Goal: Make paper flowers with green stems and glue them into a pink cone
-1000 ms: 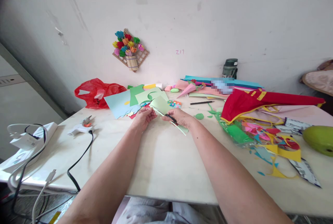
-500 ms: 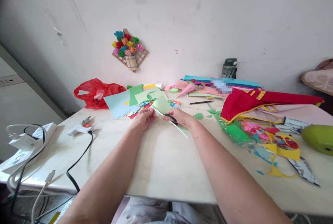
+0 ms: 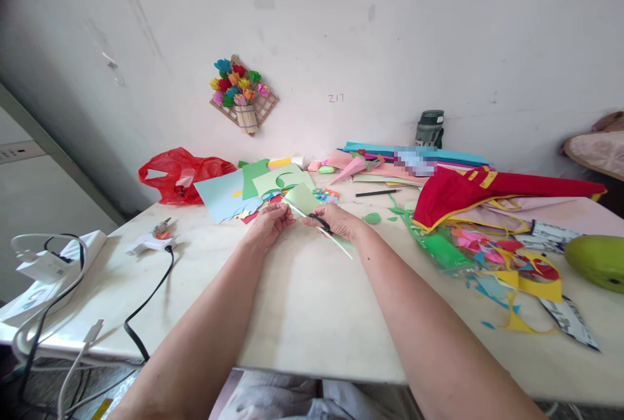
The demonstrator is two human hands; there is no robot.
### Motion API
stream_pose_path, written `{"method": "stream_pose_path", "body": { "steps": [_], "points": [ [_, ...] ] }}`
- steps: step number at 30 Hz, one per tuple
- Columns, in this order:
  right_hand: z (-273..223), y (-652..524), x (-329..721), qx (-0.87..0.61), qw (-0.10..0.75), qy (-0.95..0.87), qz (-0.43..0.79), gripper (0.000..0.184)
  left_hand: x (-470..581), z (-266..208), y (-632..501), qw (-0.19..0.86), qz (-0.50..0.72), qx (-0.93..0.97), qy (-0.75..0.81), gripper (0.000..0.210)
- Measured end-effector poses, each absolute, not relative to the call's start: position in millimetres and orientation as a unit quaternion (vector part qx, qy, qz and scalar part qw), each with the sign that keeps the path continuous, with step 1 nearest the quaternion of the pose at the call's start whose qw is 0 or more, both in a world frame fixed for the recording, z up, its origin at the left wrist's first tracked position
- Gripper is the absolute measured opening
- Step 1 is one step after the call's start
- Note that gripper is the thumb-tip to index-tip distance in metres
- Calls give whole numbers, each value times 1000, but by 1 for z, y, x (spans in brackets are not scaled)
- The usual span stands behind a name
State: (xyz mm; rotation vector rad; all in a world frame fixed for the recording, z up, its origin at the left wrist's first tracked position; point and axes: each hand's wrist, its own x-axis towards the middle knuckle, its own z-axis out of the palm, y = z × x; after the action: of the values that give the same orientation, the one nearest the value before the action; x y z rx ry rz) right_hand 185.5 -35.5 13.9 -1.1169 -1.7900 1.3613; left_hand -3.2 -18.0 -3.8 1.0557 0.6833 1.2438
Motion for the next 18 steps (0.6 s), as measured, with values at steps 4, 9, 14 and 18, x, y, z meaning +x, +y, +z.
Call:
{"method": "stream_pose_path", "body": {
  "steps": [4,9,14,18],
  "points": [
    [15,-36,185,-426,308,-683,506,28,-4,-5,-17,638,542,461,294,20],
    [12,-34,185,-426,306,-681,511,27,-4,-5,-16,642,542,457,292,19],
    [11,-34,185,-419,303,-674,528,27,-3,-5,-17,646,538,457,291,19],
    [13,-36,184,-426,300,-676,521,29,-2,-4,-18,647,530,464,291,19]
  ]
}}
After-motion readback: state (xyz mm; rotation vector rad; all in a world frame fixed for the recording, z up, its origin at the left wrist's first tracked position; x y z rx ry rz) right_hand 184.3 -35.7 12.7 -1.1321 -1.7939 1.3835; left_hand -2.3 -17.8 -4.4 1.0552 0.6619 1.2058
